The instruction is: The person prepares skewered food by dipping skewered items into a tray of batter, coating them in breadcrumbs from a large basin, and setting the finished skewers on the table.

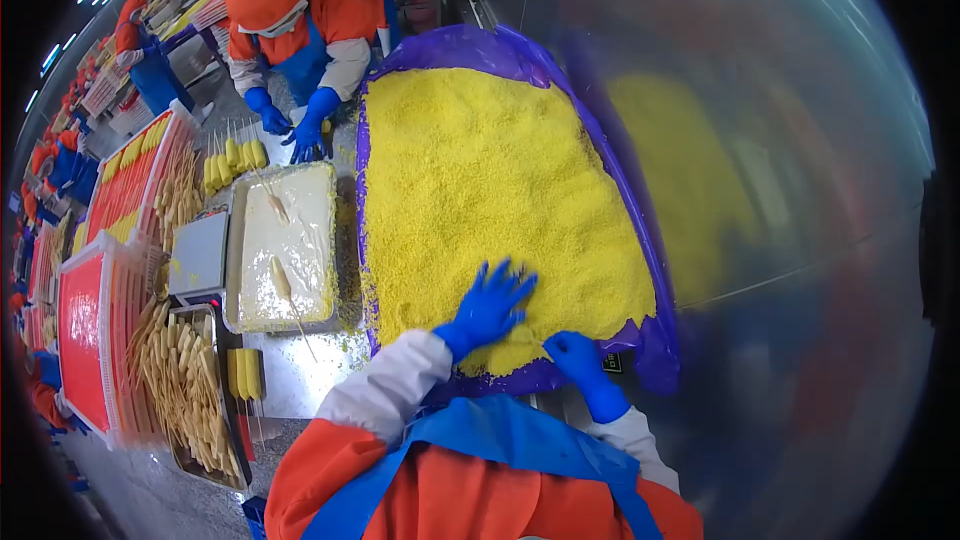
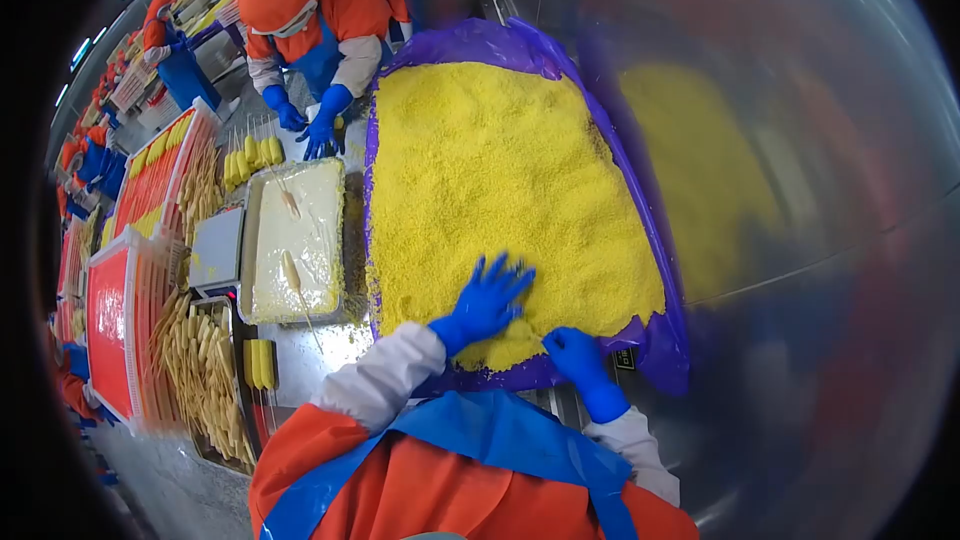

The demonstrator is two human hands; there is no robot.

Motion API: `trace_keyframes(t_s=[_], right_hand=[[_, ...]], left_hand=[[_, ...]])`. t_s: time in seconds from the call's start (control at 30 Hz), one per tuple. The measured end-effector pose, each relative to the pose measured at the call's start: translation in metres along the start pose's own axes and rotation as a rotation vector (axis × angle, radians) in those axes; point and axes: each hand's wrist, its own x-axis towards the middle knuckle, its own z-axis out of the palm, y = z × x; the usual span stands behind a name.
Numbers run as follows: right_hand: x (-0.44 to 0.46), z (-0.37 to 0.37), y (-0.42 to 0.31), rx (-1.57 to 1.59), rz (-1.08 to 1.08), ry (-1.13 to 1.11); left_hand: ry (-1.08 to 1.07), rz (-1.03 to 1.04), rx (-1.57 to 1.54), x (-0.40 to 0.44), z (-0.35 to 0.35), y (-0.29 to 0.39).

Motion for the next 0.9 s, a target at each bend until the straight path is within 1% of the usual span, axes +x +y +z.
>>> trace_keyframes(t_s=[0.03,0.07,0.1,0.13,0.2,0.27,0.3,0.33,0.37,0.43,0.47,0.5,0.57,0.6,0.63,0.7,0.73,0.77,0.8,0.83,0.87,0.9], right_hand=[[0.002,0.0,-0.004,-0.024,-0.037,0.095],[-0.004,0.0,-0.003,-0.027,-0.036,0.1],[-0.014,-0.001,0.0,-0.012,-0.012,0.023],[-0.018,-0.002,0.002,0.004,0.008,-0.056],[-0.016,-0.002,0.007,-0.033,-0.016,-0.067],[-0.012,0.001,0.012,-0.067,-0.019,-0.085],[0.0,-0.002,0.007,-0.102,-0.051,0.011],[0.008,-0.003,0.004,-0.137,-0.092,0.112],[0.006,0.0,0.008,-0.142,-0.102,0.118],[-0.009,0.005,0.025,-0.151,-0.1,0.012],[-0.018,0.003,0.019,-0.12,-0.044,-0.071],[-0.012,0.0,0.015,-0.122,-0.053,-0.074],[-0.008,0.001,0.011,-0.149,-0.071,-0.024],[0.003,-0.002,0.006,-0.084,-0.021,-0.013],[0.004,-0.001,0.006,-0.09,-0.031,-0.003],[-0.003,-0.001,0.014,-0.072,-0.071,-0.002],[-0.012,0.003,0.026,-0.153,-0.15,-0.013],[-0.01,0.003,0.022,-0.157,-0.166,-0.017],[-0.013,0.006,0.02,-0.067,-0.09,-0.038],[-0.016,0.009,0.019,0.023,-0.009,-0.059],[-0.004,0.007,0.02,-0.143,-0.075,0.018],[-0.009,0.008,0.019,-0.148,-0.078,0.021]], left_hand=[[-0.003,0.002,-0.005,-0.001,0.001,0.003],[-0.068,0.109,-0.073,0.001,0.0,0.004],[-0.127,0.216,-0.137,0.007,-0.001,0.003],[-0.174,0.381,-0.197,-0.011,0.018,0.009],[-0.196,0.447,-0.128,-0.029,0.016,0.022],[-0.109,0.297,-0.014,-0.003,0.018,0.018],[-0.033,0.171,-0.007,0.021,0.002,0.014],[-0.024,0.092,-0.008,0.034,-0.007,0.012],[-0.012,0.094,-0.002,0.028,-0.006,0.013],[-0.205,0.345,-0.066,-0.005,0.005,0.025],[-0.209,0.355,-0.069,-0.012,0.006,0.027],[-0.213,0.365,-0.073,-0.02,0.009,0.028],[-0.146,0.297,-0.099,-0.015,0.019,0.024],[-0.033,0.21,-0.094,0.003,0.013,0.018],[0.019,0.116,0.04,0.018,0.004,0.018],[0.008,0.232,-0.026,0.015,0.015,0.017],[0.027,0.411,0.147,-0.007,0.038,0.021],[-0.066,0.441,0.078,-0.018,0.03,0.026],[-0.161,0.462,0.007,-0.029,0.024,0.03],[-0.161,0.456,0.009,-0.017,0.02,0.025],[-0.061,0.346,0.031,0.004,0.013,0.024],[0.044,0.24,0.055,0.022,0.005,0.021]])
